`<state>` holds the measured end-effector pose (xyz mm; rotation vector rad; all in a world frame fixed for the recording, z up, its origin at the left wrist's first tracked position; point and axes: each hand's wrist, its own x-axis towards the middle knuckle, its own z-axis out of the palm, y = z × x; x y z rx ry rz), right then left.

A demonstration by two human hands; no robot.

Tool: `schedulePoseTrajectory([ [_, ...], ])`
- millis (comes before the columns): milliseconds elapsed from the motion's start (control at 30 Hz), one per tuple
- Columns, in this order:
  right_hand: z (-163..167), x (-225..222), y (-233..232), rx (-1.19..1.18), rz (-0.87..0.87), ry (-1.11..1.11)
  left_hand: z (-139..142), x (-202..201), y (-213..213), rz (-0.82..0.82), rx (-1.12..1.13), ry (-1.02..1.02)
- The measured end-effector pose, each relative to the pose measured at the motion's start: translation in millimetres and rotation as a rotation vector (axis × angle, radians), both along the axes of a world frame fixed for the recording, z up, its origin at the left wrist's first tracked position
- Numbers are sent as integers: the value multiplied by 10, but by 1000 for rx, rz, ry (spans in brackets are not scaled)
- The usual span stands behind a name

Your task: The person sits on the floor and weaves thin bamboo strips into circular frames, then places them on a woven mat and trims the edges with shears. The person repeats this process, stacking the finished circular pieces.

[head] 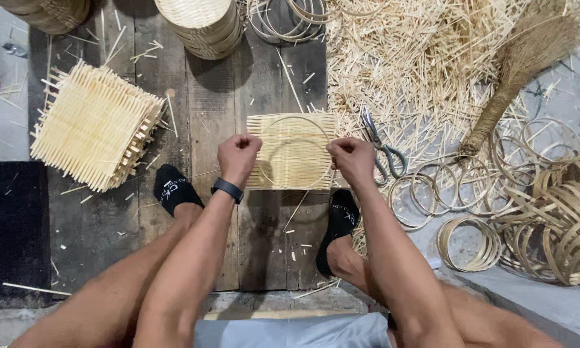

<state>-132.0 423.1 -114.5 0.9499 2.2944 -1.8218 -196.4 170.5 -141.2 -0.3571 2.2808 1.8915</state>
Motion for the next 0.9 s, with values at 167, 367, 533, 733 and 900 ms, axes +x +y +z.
schedulePoseTrajectory([
  [167, -442, -63, -109, 278, 20, 8, -336, -38, 24, -155, -514, 193],
  [367, -557, -28, -140, 399, 14, 65, -337, -39, 69, -132, -552, 90],
  [533, -553, -27, -151, 355, -10, 8, -317, -108, 107, -100, -546, -82],
  [733, -511, -9, -163, 370, -19, 11, -392, -76, 78, -69, -528, -107],
  [900, -469, -5, -133, 344, 12, -50, -449, -86, 30, -35, -376, -239],
])
